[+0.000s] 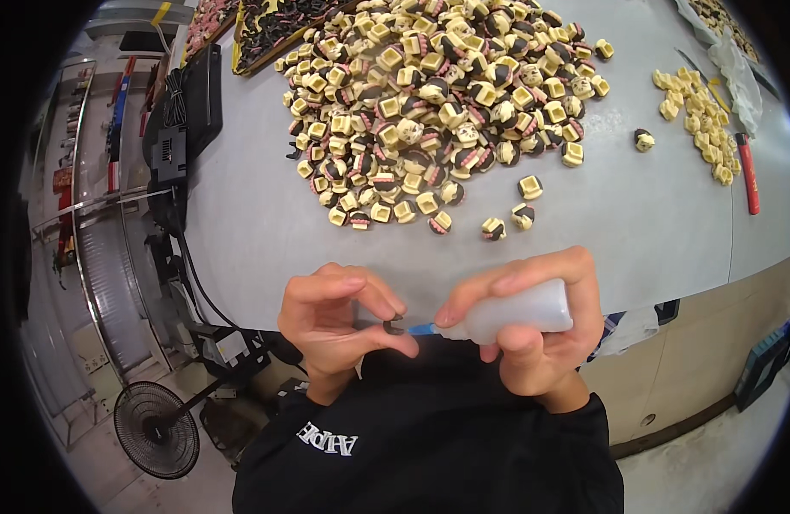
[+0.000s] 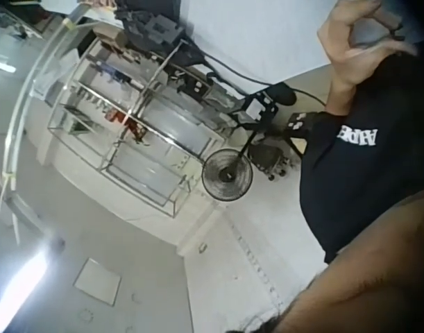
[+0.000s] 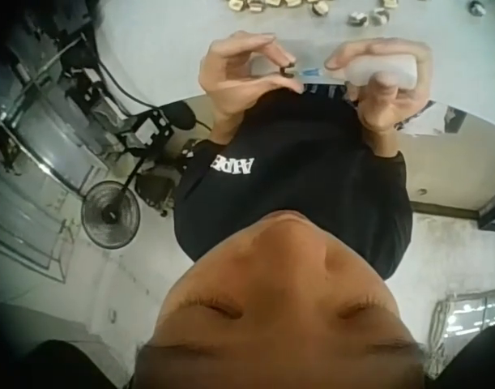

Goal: Applying glue to gold-colored parts and attaching black components at a factory workbench.

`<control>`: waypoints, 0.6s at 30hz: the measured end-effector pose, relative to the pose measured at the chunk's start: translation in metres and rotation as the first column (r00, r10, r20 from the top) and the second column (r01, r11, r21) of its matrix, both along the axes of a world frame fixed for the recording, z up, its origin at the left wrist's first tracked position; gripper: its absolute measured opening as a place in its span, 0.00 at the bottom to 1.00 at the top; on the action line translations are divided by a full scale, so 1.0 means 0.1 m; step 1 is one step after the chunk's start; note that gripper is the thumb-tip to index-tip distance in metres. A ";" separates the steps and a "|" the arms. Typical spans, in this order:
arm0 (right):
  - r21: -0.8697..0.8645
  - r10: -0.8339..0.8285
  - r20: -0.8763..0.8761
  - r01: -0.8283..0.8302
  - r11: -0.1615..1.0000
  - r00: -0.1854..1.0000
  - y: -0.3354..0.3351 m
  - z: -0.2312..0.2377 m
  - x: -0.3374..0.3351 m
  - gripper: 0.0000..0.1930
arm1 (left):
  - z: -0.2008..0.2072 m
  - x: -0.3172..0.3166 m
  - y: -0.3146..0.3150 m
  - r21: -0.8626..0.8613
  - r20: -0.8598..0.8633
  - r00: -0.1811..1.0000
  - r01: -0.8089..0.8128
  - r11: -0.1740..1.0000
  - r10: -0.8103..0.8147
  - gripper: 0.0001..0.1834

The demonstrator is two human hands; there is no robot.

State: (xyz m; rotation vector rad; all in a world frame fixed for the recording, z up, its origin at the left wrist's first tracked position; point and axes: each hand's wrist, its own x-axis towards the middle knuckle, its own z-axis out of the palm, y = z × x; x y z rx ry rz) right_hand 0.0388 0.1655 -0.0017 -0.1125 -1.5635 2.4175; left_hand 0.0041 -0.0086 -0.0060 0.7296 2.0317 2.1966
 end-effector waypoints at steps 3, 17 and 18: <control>0.004 -0.007 -0.003 0.007 1.000 1.000 -0.01 -0.01 0.00 0.22 | 0.00 0.00 0.00 0.028 0.015 1.000 -0.015 1.000 0.015 0.28; 0.036 -0.011 0.017 0.011 0.999 1.000 -0.02 -0.01 0.01 0.23 | -0.02 0.01 0.01 0.049 -0.007 1.000 -0.029 0.998 0.029 0.28; 0.040 -0.014 0.019 0.014 0.999 1.000 -0.01 -0.01 0.01 0.23 | -0.03 0.01 0.00 0.049 -0.006 1.000 -0.028 0.998 0.029 0.28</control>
